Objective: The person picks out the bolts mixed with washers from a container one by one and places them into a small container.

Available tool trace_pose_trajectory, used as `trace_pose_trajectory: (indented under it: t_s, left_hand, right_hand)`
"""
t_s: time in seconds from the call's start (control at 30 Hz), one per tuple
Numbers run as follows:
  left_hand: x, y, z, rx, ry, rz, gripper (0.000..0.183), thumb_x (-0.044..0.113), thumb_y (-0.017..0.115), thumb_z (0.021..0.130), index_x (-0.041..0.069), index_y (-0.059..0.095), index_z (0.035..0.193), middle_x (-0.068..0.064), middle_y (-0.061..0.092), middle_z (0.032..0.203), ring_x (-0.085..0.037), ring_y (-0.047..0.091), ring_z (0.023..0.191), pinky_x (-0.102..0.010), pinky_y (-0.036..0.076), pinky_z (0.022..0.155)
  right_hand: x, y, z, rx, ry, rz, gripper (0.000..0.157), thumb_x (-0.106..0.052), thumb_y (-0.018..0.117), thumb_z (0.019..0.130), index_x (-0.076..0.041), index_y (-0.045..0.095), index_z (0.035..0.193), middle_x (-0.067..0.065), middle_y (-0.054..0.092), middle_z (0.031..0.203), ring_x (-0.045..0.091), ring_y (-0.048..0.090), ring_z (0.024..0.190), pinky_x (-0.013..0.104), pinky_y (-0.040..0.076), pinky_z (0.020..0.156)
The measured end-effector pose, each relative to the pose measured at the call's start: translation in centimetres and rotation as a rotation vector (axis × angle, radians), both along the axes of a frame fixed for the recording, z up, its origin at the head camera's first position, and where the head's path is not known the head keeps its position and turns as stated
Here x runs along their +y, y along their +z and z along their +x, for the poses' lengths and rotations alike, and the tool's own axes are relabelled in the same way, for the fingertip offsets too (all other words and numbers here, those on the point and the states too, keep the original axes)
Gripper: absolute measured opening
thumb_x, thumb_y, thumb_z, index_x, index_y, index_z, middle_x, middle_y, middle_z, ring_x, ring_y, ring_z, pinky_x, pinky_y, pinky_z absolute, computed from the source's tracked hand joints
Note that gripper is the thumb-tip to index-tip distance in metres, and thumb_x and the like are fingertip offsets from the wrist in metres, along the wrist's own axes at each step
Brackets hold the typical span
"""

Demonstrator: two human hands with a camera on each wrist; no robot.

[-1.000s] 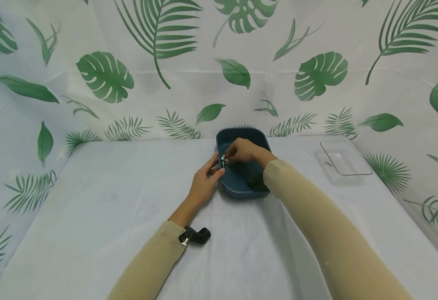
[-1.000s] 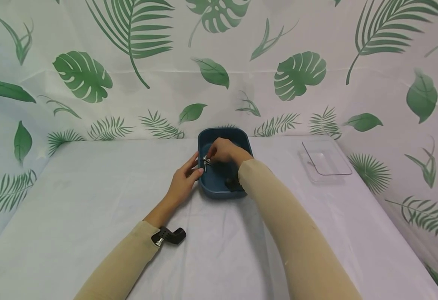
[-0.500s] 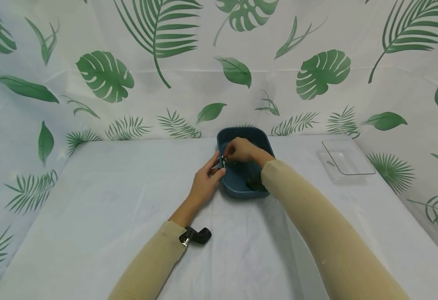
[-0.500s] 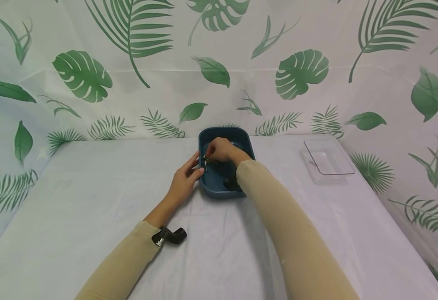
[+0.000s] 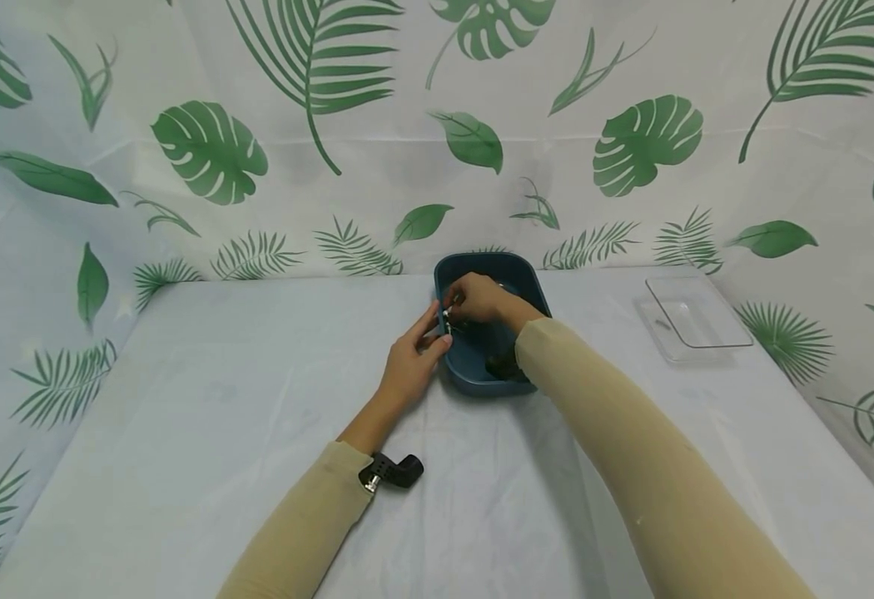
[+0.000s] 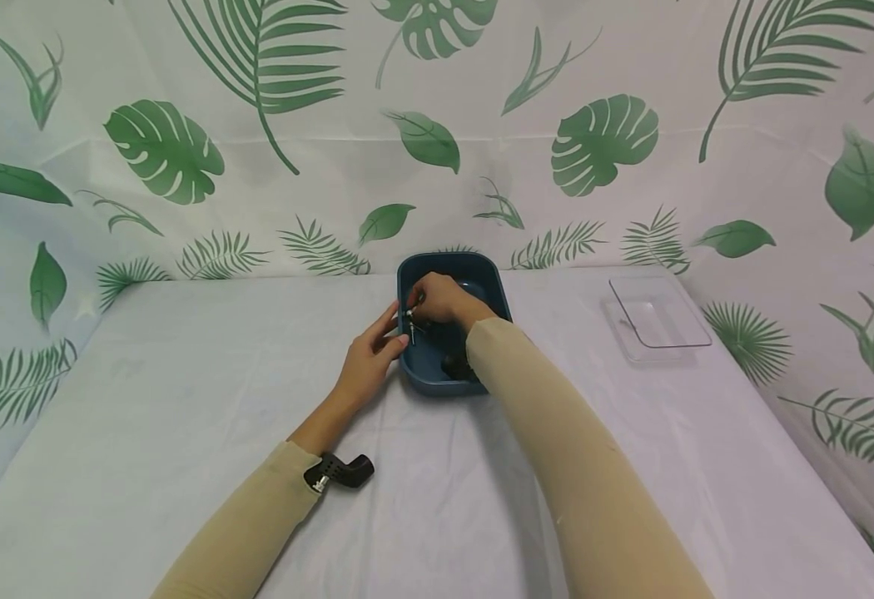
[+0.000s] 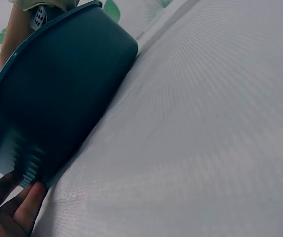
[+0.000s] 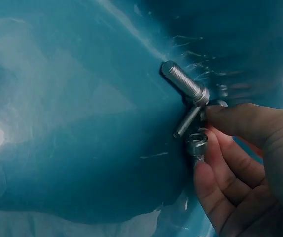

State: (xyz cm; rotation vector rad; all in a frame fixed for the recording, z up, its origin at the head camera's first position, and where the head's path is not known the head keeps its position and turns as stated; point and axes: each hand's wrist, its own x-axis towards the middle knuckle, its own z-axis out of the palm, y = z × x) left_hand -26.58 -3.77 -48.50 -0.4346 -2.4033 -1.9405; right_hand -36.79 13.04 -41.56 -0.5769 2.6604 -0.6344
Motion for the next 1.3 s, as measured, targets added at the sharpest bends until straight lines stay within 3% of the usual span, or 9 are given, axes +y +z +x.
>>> trace_pose_trajectory:
  t_s: [0.13,0.4,0.9,1.3]
  left_hand:
    - [0.0,0.4,0.2,-0.010,-0.007,-0.005,0.060,0.024,0.058,0.104,0.021,0.034,0.159,-0.015,0.049,0.155,-0.032,0.058,0.134,-0.049,0.052,0.105]
    - [-0.3,3.9,2.3,-0.003,-0.030,-0.028,0.060,0.018,0.057,0.103,0.007,0.034,0.158,-0.022,0.049,0.152,-0.035,0.058,0.133,-0.047,0.052,0.104]
    - [-0.3,3.7,2.1,-0.005,-0.044,-0.015,0.061,0.018,0.057,0.103,0.009,0.033,0.159,-0.023,0.048,0.154,-0.037,0.057,0.134,-0.049,0.052,0.104]
    - [-0.1,3.9,2.4,-0.009,-0.011,-0.031,0.061,0.016,0.058,0.102,0.010,0.035,0.158,-0.023,0.049,0.152,-0.035,0.060,0.131,-0.049,0.052,0.104]
  right_hand:
    - [0.1,0.2,0.2,-0.014,0.023,0.010,0.019,-0.011,0.065,0.095,-0.004,0.074,0.110,0.014,0.075,0.106,0.023,0.068,0.094,0.036,0.055,0.086]
    - [0.6,1.0,0.7,-0.044,0.045,-0.008,0.024,-0.008,0.060,0.099,0.001,0.070,0.119,0.018,0.073,0.116,0.027,0.069,0.104,0.040,0.056,0.093]
    - [3.8,2.6,0.9,-0.033,0.081,-0.043,0.028,-0.007,0.061,0.099,0.000,0.070,0.124,0.014,0.071,0.110,0.020,0.060,0.093,0.035,0.051,0.088]
    - [7.6,5.9,2.3,-0.094,0.098,-0.094,0.030,-0.007,0.061,0.099,-0.002,0.067,0.128,0.019,0.068,0.121,0.026,0.065,0.107,0.043,0.055,0.095]
